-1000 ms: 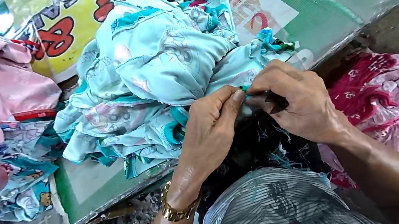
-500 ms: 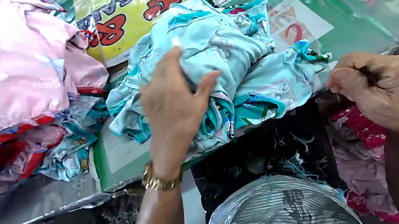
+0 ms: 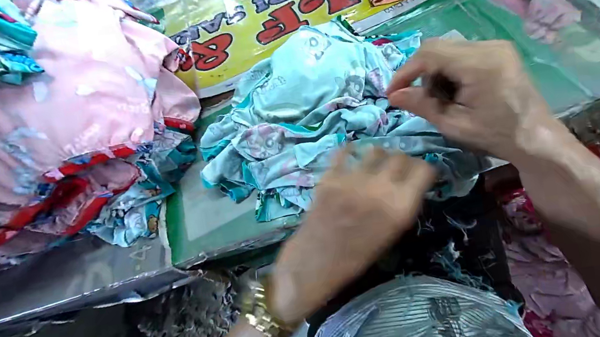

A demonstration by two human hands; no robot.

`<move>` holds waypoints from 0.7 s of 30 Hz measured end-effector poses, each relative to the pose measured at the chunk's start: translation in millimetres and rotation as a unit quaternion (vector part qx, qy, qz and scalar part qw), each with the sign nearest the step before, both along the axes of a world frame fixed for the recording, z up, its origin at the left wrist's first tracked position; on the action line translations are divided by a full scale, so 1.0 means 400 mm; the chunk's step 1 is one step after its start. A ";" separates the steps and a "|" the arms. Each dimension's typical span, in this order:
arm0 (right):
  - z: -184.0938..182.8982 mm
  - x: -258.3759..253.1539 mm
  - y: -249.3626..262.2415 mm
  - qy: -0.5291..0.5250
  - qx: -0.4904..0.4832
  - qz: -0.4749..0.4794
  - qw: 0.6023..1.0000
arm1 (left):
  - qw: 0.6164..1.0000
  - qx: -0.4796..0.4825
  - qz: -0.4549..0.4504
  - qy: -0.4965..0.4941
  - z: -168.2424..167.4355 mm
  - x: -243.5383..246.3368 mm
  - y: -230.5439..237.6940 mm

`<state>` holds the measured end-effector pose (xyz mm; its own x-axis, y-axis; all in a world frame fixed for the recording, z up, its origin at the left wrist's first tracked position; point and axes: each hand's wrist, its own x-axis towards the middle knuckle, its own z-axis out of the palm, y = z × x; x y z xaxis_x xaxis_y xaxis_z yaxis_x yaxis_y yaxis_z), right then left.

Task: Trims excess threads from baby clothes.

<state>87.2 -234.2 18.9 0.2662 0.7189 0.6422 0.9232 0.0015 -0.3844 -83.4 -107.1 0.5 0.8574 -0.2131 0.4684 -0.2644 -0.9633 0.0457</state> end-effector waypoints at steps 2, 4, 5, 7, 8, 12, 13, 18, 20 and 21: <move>-0.043 0.040 0.042 0.000 -0.107 -0.011 0.994 | 0.992 0.040 0.112 0.042 0.003 -0.020 0.144; -0.083 0.076 0.067 -0.026 -0.213 -0.033 0.976 | 0.981 0.053 0.165 0.086 -0.026 -0.051 0.245; -0.099 0.092 0.071 -0.031 -0.229 -0.035 0.972 | 0.982 0.048 0.163 0.077 -0.043 -0.064 0.268; -0.095 0.118 0.060 -0.014 -0.204 -0.029 0.978 | 0.987 0.038 0.149 0.037 -0.060 -0.086 0.261; -0.079 0.123 0.047 -0.001 -0.176 -0.024 0.984 | 0.989 0.035 0.142 0.007 -0.062 -0.097 0.245; -0.006 0.131 -0.025 0.028 -0.062 -0.024 0.997 | 0.989 0.019 0.115 -0.088 -0.047 -0.126 0.191; 0.004 0.136 -0.050 0.021 -0.057 -0.025 0.998 | 0.992 0.021 0.098 -0.080 -0.044 -0.128 0.182; 0.029 0.161 -0.160 -0.001 -0.248 0.018 0.969 | 0.998 -0.030 -0.028 0.056 -0.001 -0.123 0.191; 0.042 0.171 -0.148 0.024 -0.254 -0.014 0.967 | 0.997 -0.074 0.002 0.024 0.041 -0.106 0.216; 0.048 0.170 -0.127 0.033 -0.230 -0.030 0.972 | 0.996 -0.071 0.043 0.008 0.057 -0.091 0.230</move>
